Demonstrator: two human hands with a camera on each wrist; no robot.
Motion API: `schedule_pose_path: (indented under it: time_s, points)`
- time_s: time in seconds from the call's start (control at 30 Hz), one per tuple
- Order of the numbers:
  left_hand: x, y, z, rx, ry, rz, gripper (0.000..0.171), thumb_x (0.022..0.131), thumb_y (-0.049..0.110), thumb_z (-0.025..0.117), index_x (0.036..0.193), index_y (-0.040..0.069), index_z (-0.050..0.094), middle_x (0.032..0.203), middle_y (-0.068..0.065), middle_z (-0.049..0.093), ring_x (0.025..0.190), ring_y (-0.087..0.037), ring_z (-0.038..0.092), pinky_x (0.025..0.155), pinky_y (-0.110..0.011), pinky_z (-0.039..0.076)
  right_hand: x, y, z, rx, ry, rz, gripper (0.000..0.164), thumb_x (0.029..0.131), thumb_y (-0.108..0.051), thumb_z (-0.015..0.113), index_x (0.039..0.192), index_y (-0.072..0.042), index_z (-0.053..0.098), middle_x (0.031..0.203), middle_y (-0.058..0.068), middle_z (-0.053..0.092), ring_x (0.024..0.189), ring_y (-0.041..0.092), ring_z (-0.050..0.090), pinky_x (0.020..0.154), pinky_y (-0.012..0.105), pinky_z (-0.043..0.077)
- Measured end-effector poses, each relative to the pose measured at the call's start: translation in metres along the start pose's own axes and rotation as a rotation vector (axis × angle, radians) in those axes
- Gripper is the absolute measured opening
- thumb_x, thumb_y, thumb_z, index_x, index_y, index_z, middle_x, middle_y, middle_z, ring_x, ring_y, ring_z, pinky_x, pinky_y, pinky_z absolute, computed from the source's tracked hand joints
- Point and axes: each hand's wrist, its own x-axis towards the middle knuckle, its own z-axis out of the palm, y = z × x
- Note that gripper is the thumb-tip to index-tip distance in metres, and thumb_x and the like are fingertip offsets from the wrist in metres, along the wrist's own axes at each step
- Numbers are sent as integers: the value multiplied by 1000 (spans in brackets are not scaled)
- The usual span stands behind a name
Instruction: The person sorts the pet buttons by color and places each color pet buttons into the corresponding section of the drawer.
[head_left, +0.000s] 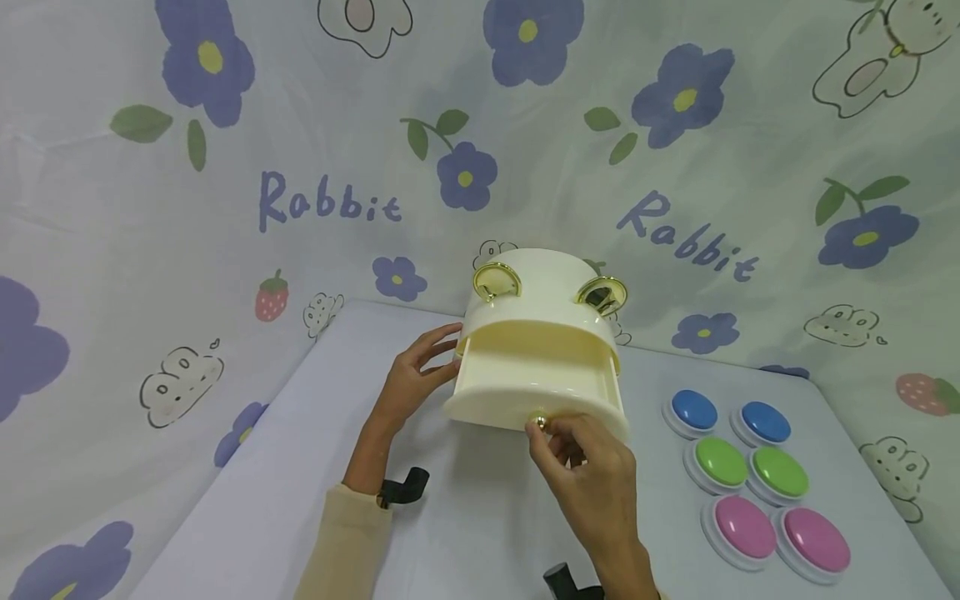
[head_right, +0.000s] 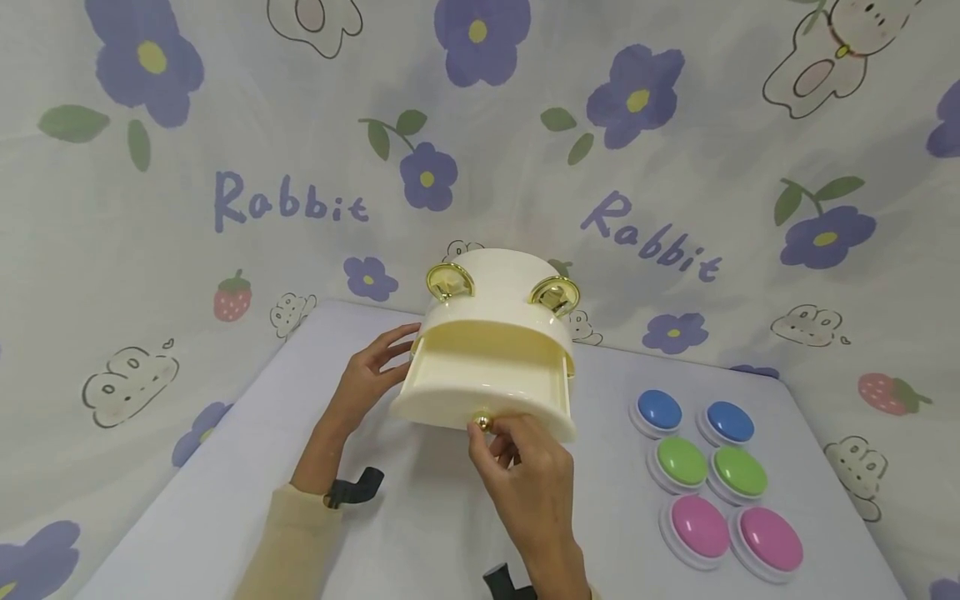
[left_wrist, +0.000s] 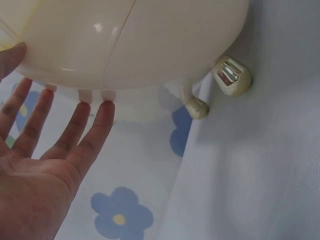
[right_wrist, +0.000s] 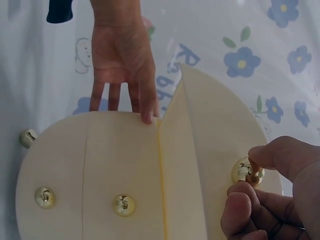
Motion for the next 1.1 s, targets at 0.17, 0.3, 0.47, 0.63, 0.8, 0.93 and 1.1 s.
schedule_pose_path:
  time_s: [0.17,0.3,0.47,0.63,0.8,0.93,1.1]
  points:
    - [0,1,0,9,2,-8,58,96,13,70,149,12,47,153,-3,42,137,-32,44,103,-42,47,0,-1,-1,1,0,6,22,73,-6,88,77,-14,68,68,-10,58,54,1,53,49,14,44]
    - [-1,1,0,1,0,-6,58,96,12,70,149,11,47,153,-4,42,138,-38,42,103,-42,47,0,-4,-2,12,-12,22,18,76,-7,86,78,-13,69,68,-10,59,55,1,53,49,14,44]
    - [-1,0,0,-6,-3,3,58,95,11,70,149,11,48,153,-5,42,138,-40,41,103,-42,47,0,-5,-5,25,-33,51,14,79,-11,84,79,-12,70,68,-8,59,54,3,54,50,14,45]
    - [0,1,-1,-13,0,-1,58,95,13,71,149,12,48,153,-4,42,138,-40,40,103,-42,47,0,-6,-5,21,-31,43,14,79,-10,84,80,-12,71,68,-9,59,55,3,54,50,14,45]
    - [1,1,-1,-14,4,-18,58,95,15,71,148,14,49,152,-3,42,139,-40,40,103,-43,47,0,-6,-3,4,-5,-1,18,74,-6,87,79,-12,71,68,-10,58,54,2,53,48,14,44]
    - [1,1,-1,-8,2,-19,58,95,15,72,148,14,49,152,-3,42,139,-41,40,103,-43,47,-2,-7,-4,19,-20,31,15,77,-8,85,79,-11,71,67,-8,58,53,4,53,49,14,44]
    - [0,0,-2,-9,-1,-24,58,95,16,71,149,14,49,153,-3,41,139,-40,40,103,-42,48,-3,-10,-5,10,-35,37,12,80,-13,82,80,-11,70,68,-9,58,55,2,53,50,13,44]
